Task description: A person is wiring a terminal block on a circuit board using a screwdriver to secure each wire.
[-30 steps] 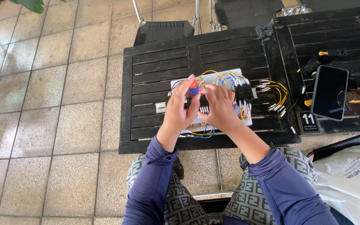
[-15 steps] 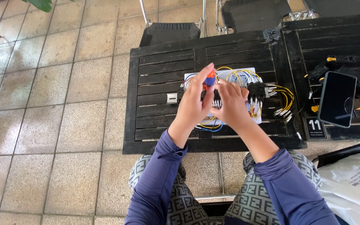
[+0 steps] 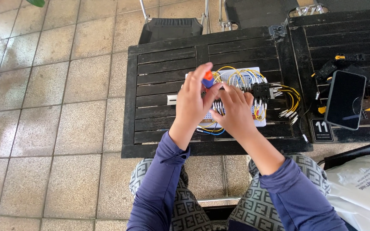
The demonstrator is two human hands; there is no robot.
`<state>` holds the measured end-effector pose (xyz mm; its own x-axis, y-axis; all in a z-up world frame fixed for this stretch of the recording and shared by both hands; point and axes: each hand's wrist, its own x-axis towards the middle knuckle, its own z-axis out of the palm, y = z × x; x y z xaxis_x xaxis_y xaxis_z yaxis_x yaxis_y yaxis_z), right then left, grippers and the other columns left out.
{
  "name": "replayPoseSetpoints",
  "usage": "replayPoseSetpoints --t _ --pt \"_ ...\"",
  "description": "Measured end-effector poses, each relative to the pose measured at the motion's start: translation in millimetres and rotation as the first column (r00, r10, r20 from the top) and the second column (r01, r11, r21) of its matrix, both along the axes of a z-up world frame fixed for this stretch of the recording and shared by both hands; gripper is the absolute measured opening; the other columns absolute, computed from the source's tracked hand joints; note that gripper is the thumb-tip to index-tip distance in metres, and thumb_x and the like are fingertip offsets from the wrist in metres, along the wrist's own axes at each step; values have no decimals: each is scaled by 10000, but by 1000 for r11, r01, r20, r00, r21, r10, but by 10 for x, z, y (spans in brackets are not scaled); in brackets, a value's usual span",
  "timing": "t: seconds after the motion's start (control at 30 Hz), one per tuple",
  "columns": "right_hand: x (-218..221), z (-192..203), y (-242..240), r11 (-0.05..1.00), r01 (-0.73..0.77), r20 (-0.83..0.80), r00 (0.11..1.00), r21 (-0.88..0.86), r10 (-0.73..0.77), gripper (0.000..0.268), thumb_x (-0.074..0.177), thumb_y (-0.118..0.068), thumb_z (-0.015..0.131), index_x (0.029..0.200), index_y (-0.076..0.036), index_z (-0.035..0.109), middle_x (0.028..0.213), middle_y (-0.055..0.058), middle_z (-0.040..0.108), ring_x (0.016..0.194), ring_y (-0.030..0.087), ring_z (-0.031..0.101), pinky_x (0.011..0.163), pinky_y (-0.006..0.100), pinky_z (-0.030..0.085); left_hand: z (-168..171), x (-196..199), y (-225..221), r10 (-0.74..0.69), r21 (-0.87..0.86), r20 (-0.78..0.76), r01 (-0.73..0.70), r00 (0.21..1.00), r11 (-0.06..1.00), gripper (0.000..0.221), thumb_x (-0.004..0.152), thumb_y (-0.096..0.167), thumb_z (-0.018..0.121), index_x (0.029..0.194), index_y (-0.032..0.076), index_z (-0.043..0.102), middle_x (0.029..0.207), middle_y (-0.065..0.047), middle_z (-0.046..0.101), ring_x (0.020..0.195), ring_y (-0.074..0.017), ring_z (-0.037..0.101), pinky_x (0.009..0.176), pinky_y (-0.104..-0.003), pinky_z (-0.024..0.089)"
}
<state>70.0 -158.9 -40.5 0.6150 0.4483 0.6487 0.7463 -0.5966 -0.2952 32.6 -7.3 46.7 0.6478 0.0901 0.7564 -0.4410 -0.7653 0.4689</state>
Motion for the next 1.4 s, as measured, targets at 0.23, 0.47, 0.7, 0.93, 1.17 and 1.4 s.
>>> replayPoseSetpoints --t 0.23,0.47,0.7,0.93,1.17,1.4 --pt "-121 -127 -154 998 46 54 998 -31 -44 266 703 -226 911 773 -199 656 1186 85 667 1150 317 599 855 454 345 -115 -7 -70 -74 -19 31 74 997 997 515 1014 140 669 1492 116 478 1264 -89 665 966 -284 719 807 -330 622" --pt "-143 -99 -167 1000 5 151 989 3 -5 205 727 -200 886 792 -186 693 1175 73 664 1142 292 569 843 429 344 -148 8 -56 40 47 136 -47 990 998 578 975 308 696 1484 156 470 1049 -51 572 784 -212 635 679 -322 578" --pt "-120 -189 -36 996 94 297 950 9 -92 276 720 -215 891 790 -193 625 1099 22 666 1010 239 583 808 411 369 -168 53 -41 -86 25 162 83 983 996 623 960 55 703 1528 111 453 1161 -122 678 904 -247 735 736 -305 631" --pt "-134 -208 23 997 76 369 926 18 -78 215 744 -134 837 748 -159 624 1053 16 677 985 243 594 803 410 380 -420 78 69 0 16 357 -6 934 1000 630 844 176 860 1406 140 578 1033 -75 662 766 -174 676 610 -265 588" --pt "-105 -255 43 997 62 406 911 38 -73 161 762 -114 806 793 -189 667 1043 4 686 931 220 616 792 382 417 -566 -105 175 -34 -169 299 88 954 982 639 877 63 822 1423 21 492 1070 -132 622 822 -183 724 604 -229 625" --pt "-165 -144 103 997 48 442 894 56 -68 161 754 -62 761 753 -150 626 1063 37 703 969 246 599 809 400 403 -527 -130 174 -43 -167 268 90 963 982 629 899 34 799 1442 27 481 1087 -139 596 859 -199 723 628 -245 625"
